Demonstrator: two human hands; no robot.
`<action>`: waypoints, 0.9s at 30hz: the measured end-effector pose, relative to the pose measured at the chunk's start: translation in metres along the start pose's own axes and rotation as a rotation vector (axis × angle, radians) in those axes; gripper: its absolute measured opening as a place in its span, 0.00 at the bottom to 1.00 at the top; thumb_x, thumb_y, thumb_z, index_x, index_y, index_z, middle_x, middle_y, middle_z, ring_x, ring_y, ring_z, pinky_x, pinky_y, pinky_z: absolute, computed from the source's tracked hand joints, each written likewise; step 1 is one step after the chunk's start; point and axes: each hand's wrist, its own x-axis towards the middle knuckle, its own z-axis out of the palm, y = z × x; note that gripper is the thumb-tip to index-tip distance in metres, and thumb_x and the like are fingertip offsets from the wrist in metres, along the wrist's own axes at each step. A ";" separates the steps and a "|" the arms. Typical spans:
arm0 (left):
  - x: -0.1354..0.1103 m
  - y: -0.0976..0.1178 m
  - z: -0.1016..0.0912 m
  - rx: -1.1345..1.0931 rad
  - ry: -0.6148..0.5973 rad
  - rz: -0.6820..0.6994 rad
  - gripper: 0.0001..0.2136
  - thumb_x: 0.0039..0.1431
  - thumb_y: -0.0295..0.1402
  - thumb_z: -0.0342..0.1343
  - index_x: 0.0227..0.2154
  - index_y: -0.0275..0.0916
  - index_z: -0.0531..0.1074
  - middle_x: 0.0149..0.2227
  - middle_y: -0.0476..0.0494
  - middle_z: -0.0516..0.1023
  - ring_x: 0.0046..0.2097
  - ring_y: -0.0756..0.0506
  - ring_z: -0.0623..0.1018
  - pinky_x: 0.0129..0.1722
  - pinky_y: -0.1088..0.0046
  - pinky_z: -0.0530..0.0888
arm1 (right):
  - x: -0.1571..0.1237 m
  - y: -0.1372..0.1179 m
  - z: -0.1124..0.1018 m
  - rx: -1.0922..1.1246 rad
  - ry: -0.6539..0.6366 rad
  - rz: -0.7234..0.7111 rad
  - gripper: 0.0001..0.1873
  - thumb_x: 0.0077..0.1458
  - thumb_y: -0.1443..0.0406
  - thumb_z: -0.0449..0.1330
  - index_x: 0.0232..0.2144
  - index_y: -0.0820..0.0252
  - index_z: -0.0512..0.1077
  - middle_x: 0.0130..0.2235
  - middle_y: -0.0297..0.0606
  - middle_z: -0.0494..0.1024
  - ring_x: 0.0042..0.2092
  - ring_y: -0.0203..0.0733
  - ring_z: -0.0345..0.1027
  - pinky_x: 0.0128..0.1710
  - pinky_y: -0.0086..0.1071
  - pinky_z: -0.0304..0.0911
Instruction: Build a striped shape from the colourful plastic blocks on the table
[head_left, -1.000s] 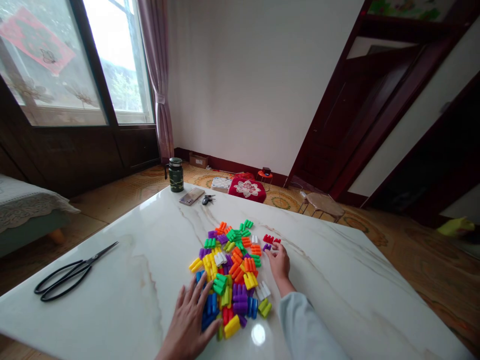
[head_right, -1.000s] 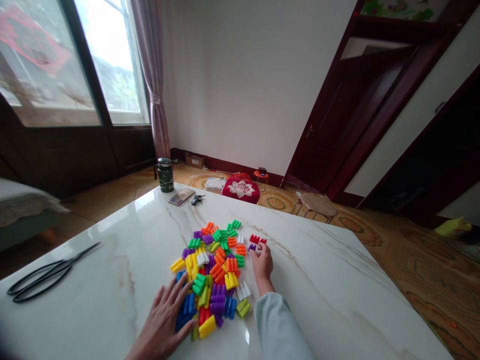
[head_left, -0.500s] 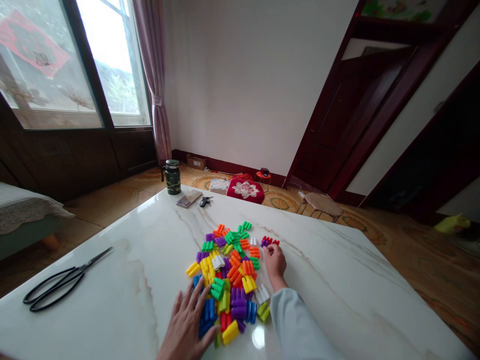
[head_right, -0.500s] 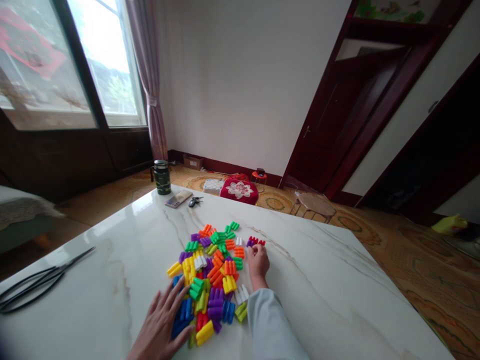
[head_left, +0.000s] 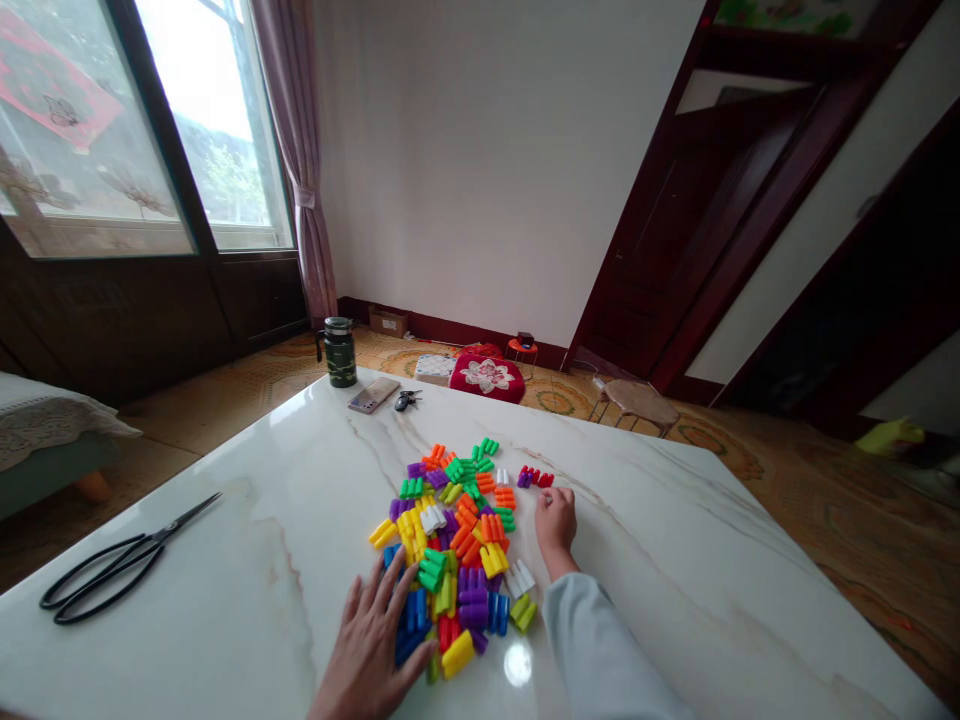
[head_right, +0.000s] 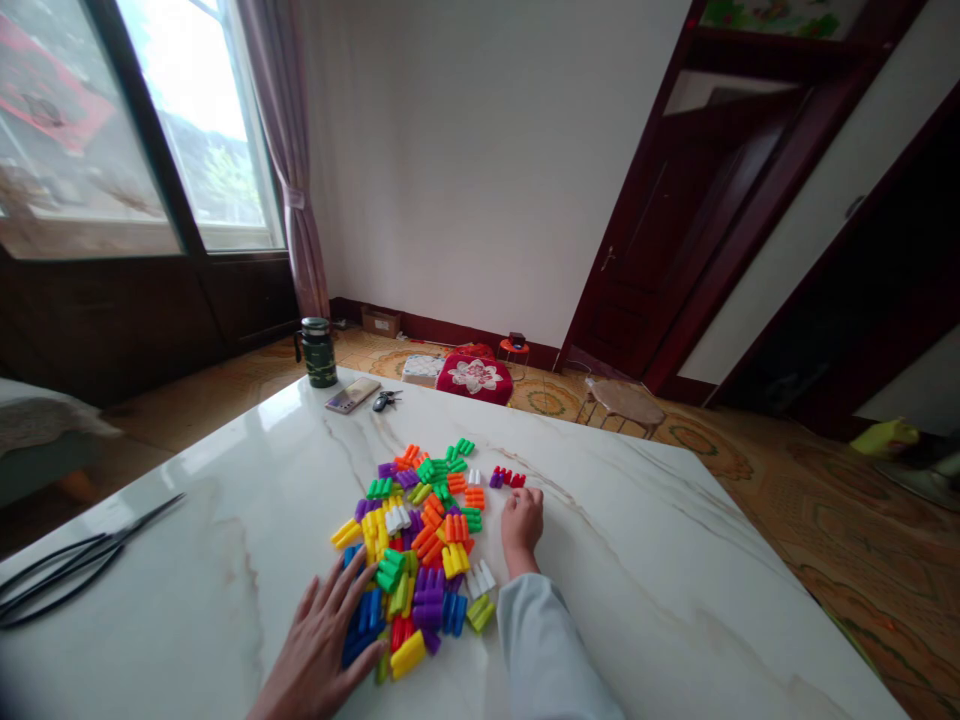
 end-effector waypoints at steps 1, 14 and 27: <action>0.000 0.000 0.000 -0.002 -0.002 -0.002 0.34 0.58 0.49 0.51 0.66 0.47 0.50 0.68 0.42 0.52 0.67 0.34 0.55 0.62 0.47 0.55 | 0.001 0.001 0.000 -0.006 0.000 -0.001 0.17 0.54 0.68 0.48 0.38 0.65 0.75 0.44 0.48 0.73 0.41 0.44 0.69 0.38 0.32 0.60; 0.005 0.006 -0.014 -0.087 -0.059 -0.045 0.33 0.59 0.48 0.50 0.65 0.43 0.53 0.67 0.38 0.54 0.68 0.34 0.51 0.63 0.46 0.51 | -0.043 0.046 -0.057 -0.093 -0.265 -0.251 0.21 0.56 0.64 0.53 0.51 0.60 0.72 0.57 0.43 0.71 0.57 0.45 0.62 0.58 0.37 0.54; 0.014 0.013 -0.035 -0.169 0.101 -0.137 0.18 0.65 0.41 0.44 0.54 0.42 0.68 0.64 0.40 0.61 0.67 0.37 0.55 0.61 0.49 0.59 | -0.114 0.071 -0.086 -0.408 -0.266 -0.335 0.27 0.63 0.58 0.43 0.63 0.51 0.58 0.67 0.38 0.54 0.67 0.50 0.44 0.63 0.52 0.42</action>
